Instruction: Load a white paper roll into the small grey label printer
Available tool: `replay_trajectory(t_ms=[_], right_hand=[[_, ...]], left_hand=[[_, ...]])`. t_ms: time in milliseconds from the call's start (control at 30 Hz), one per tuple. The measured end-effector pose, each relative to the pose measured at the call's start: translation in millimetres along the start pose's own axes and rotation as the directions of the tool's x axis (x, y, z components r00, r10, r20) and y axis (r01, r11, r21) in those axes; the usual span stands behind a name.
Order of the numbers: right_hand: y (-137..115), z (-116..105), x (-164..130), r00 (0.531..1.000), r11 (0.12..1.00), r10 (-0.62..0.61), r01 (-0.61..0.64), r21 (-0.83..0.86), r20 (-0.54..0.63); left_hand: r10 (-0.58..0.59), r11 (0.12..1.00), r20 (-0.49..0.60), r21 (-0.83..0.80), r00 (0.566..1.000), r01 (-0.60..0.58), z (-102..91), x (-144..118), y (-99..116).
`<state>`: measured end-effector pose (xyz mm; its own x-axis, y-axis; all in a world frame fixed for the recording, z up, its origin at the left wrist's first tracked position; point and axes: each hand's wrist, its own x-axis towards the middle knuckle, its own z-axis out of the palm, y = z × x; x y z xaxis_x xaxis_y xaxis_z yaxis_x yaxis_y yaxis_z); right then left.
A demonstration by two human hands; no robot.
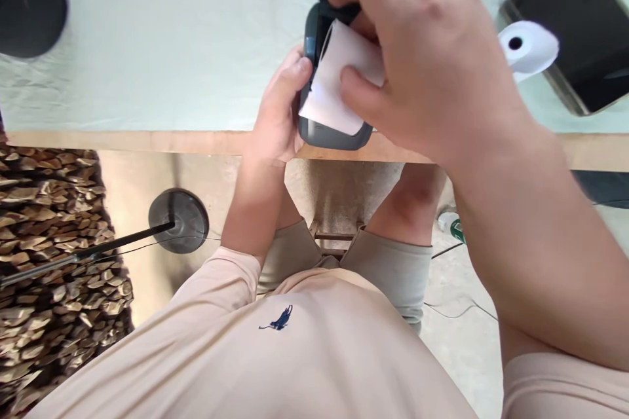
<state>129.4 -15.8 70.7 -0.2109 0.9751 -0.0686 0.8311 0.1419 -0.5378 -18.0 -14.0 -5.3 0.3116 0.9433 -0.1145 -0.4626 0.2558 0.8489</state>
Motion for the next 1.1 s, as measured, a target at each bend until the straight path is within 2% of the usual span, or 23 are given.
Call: replay_trajectory(t_ms=[100,233,333,467,633,700,800,900,1033,1100], right_hand=[[1.1,3.0,7.1,0.998,0.975,-0.060,0.063,-0.214,0.022],[0.7,4.8,9.6,0.997,0.981,-0.081,0.080,-0.177,0.002],[-1.2,3.2,6.4,0.996,0.995,-0.066,0.062,-0.083,-0.051],[2.2,3.7,2.6,0.989,0.993,-0.117,0.117,0.000,-0.089],[7.3,5.8,3.5,0.995,0.988,-0.080,0.071,-0.137,-0.064],[7.6,4.3,3.4,0.989,0.970,-0.142,0.130,-0.205,-0.045],[7.8,1.1,2.8,0.975,0.950,-0.222,0.210,-0.232,-0.026],[8.1,0.7,3.3,0.986,0.967,-0.165,0.161,-0.197,-0.003],[7.9,5.1,6.4,0.991,0.929,-0.123,0.135,-0.345,0.059],[7.4,6.6,8.3,0.994,0.945,-0.073,0.094,-0.314,0.076]], left_hand=[[0.003,0.999,-0.008,0.044,1.000,-0.003,0.8,-0.5,-0.1],[0.044,0.997,-0.021,0.064,0.999,-0.042,1.0,-0.1,-1.0],[0.055,0.997,-0.012,0.048,0.998,-0.054,0.2,0.1,-1.0],[0.055,0.997,0.007,0.046,0.998,-0.056,0.2,-0.5,0.1],[0.001,0.998,-0.049,0.057,0.999,0.002,2.2,0.0,1.2],[-0.010,0.998,-0.057,0.064,0.998,0.014,2.4,0.4,0.8],[0.037,0.999,-0.004,0.033,0.999,-0.037,1.7,0.5,-1.2],[0.072,0.997,0.007,-0.036,0.997,-0.072,0.9,0.0,-2.8],[0.058,0.996,0.027,-0.065,0.998,-0.056,0.8,-0.7,-0.6],[0.041,0.998,0.036,-0.049,0.999,-0.039,0.8,-0.7,1.0]])
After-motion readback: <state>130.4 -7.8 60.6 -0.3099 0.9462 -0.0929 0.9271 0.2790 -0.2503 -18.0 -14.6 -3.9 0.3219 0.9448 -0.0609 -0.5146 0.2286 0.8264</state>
